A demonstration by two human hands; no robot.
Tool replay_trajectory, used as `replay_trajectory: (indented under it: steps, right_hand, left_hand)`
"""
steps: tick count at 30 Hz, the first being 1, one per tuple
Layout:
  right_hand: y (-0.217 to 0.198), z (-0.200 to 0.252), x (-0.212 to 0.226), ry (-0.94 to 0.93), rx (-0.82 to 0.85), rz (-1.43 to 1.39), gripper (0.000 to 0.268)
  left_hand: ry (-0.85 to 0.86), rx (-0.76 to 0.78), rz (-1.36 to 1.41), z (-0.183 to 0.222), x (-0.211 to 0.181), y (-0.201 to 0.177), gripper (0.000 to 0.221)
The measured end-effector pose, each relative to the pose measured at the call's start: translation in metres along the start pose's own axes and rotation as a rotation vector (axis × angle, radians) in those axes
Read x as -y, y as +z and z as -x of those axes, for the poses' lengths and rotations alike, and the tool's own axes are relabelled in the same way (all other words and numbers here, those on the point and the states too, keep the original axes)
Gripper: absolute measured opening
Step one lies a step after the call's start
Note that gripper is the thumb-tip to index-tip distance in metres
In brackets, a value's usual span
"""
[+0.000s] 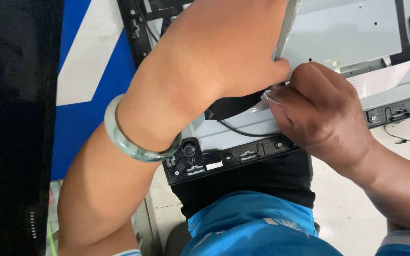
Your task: Securing internal ribbon cables and components with adhesive tape during an electronics repair.
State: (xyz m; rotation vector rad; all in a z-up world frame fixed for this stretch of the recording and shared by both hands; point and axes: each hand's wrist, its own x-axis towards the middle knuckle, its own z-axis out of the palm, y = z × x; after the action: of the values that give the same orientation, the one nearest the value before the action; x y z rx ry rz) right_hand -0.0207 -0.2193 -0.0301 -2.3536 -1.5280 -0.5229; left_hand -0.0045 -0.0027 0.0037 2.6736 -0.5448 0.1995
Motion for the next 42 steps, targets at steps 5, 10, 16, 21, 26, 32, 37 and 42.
replay_trajectory:
  steps: [5,10,16,21,26,32,37,42]
  right_hand:
    - [-0.006,-0.003,0.004,0.001,0.002,-0.061,0.034]
    - [-0.018,-0.004,0.007,-0.082,0.049,-0.047,0.017]
    - [-0.002,0.006,0.001,-0.052,-0.1,-0.055,0.009]
    - [-0.008,0.009,-0.002,-0.005,-0.055,-0.092,0.004]
    - [-0.007,0.01,-0.003,0.001,-0.043,-0.048,0.008]
    - [-0.007,0.007,-0.002,-0.005,-0.07,-0.079,0.016]
    - [0.0,0.012,-0.002,0.022,-0.078,-0.035,0.021]
    - [0.001,0.012,-0.004,0.005,-0.098,-0.057,0.013]
  left_hand:
    - [-0.009,0.011,-0.002,-0.004,0.004,-0.001,0.045]
    - [-0.013,0.02,-0.003,-0.007,0.002,-0.002,0.043]
    - [-0.024,0.045,0.006,-0.003,0.005,-0.005,0.042]
    - [-0.042,0.067,0.015,-0.002,0.003,-0.01,0.037]
    - [-0.023,0.06,-0.001,-0.001,0.005,-0.009,0.038]
    - [0.037,0.006,-0.028,-0.002,0.005,-0.009,0.042]
    - [-0.029,0.147,-0.113,-0.003,0.004,-0.007,0.045]
    - [0.0,0.126,-0.128,-0.004,0.008,-0.002,0.044]
